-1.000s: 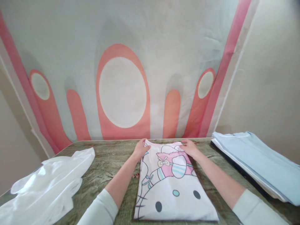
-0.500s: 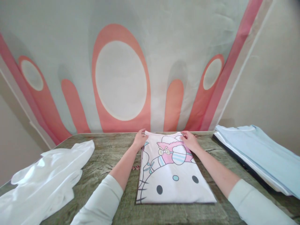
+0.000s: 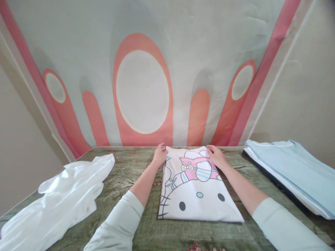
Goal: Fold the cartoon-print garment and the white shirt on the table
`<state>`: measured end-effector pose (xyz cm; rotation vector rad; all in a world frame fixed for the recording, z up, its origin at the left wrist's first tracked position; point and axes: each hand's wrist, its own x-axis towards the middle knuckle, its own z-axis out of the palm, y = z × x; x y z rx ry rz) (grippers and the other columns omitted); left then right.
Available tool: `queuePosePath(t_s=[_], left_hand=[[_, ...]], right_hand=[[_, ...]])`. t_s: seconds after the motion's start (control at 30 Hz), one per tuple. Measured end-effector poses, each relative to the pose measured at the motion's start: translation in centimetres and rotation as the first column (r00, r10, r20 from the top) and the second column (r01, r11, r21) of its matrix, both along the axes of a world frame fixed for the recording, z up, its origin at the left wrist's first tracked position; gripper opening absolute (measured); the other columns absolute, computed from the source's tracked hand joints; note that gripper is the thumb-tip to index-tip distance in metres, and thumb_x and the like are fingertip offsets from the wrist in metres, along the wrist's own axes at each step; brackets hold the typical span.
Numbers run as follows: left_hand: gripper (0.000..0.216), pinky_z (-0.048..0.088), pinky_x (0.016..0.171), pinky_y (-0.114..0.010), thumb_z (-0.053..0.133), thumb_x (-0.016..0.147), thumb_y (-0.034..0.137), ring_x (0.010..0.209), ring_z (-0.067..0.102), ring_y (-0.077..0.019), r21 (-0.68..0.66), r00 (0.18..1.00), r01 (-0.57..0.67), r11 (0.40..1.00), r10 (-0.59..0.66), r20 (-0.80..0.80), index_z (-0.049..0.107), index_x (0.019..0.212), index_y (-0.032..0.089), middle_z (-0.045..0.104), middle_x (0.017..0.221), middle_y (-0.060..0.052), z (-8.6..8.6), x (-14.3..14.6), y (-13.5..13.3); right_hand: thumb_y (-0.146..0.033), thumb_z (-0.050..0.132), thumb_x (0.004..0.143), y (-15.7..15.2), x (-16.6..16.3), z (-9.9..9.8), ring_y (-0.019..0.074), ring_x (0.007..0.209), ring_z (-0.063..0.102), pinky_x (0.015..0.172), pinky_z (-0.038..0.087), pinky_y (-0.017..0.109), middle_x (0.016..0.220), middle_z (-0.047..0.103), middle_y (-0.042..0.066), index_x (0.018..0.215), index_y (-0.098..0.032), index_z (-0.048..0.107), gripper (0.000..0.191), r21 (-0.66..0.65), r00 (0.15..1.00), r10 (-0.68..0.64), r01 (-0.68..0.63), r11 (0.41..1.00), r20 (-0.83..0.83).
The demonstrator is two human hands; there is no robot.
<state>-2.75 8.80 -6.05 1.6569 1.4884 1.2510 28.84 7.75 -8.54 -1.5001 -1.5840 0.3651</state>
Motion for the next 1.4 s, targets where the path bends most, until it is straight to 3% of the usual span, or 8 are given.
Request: queuePosePath(t_s=[0.17,0.27,0.4,0.67,0.87,1.17,1.4], left_hand=[[0.061,0.045,0.086,-0.030,0.065,0.072,0.015,0.102,0.058,-0.0202,0.082,0.991,0.042,0.996,-0.031,-0.130,0.042,0.128,0.013,0.058,0.116,-0.013,0.2,0.1,-0.6],[0.050,0.040,0.094,-0.030,0.064,0.070,0.011,0.107,0.054,-0.0199,0.133,0.973,0.091,0.987,-0.060,-0.223,0.054,0.118,0.017,0.059,0.116,-0.007,0.7,0.2,-1.2],[0.032,0.041,0.092,-0.030,0.058,0.071,0.009,0.098,0.057,-0.0187,0.160,0.944,0.121,0.980,-0.065,-0.323,0.064,0.101,0.018,0.063,0.104,-0.004,1.2,0.2,-1.5],[0.028,0.037,0.098,-0.035,0.057,0.074,0.013,0.110,0.051,-0.0225,0.185,0.904,0.085,0.979,0.002,-0.428,0.062,0.101,0.017,0.060,0.106,-0.007,1.4,0.3,-2.2],[0.043,0.028,0.106,-0.039,0.061,0.073,0.018,0.123,0.038,-0.0259,0.206,0.888,0.102,0.973,0.004,-0.460,0.053,0.115,0.012,0.050,0.122,-0.013,1.8,0.5,-4.7],[0.044,0.043,0.092,-0.036,0.061,0.069,0.012,0.114,0.047,-0.0241,0.167,0.904,0.129,0.977,-0.047,-0.425,0.053,0.113,0.016,0.048,0.122,-0.010,1.3,-0.7,-7.3],[0.048,0.051,0.077,-0.030,0.064,0.066,0.009,0.086,0.061,-0.0184,0.093,0.947,0.048,0.994,-0.016,-0.321,0.054,0.113,0.013,0.050,0.120,-0.013,1.4,-0.9,-7.1]], right_hand=[[-0.023,0.044,0.084,-0.3,0.7,-0.1,0.0176,0.094,0.062,0.086,0.046,0.032,0.106,0.066,0.009,0.123,-0.015,0.050,0.041,-0.007,0.998,0.060,-0.060,0.998,-0.022],[-0.021,0.044,0.083,-0.1,0.9,0.0,0.0176,0.096,0.062,0.088,0.046,0.033,0.106,0.066,0.009,0.123,-0.015,0.052,0.041,-0.011,0.997,0.078,-0.078,0.997,-0.011],[-0.018,0.041,0.084,0.1,0.7,0.2,0.0200,0.111,0.055,0.098,0.038,0.036,0.118,0.061,0.011,0.116,-0.015,0.058,0.036,-0.001,0.998,0.056,-0.056,0.998,0.010],[-0.018,0.047,0.083,-0.8,0.7,0.4,0.0177,0.104,0.058,0.096,0.040,0.035,0.111,0.064,0.009,0.122,-0.017,0.053,0.039,-0.002,0.999,0.040,-0.040,0.999,-0.005],[-0.020,0.059,0.077,-1.4,0.3,0.7,0.0180,0.092,0.063,0.085,0.047,0.034,0.107,0.065,0.011,0.117,-0.017,0.055,0.041,-0.012,0.999,0.039,-0.039,0.999,-0.019],[-0.018,0.059,0.076,-2.1,-0.2,0.8,0.0176,0.088,0.063,0.084,0.048,0.033,0.105,0.065,0.012,0.107,-0.013,0.058,0.032,0.013,0.998,0.055,-0.055,0.998,0.000],[-0.016,0.058,0.074,-2.1,-0.3,0.5,0.0171,0.087,0.062,0.081,0.049,0.033,0.103,0.065,0.009,0.105,-0.016,0.057,0.032,0.034,0.998,0.054,-0.054,0.998,-0.013]])
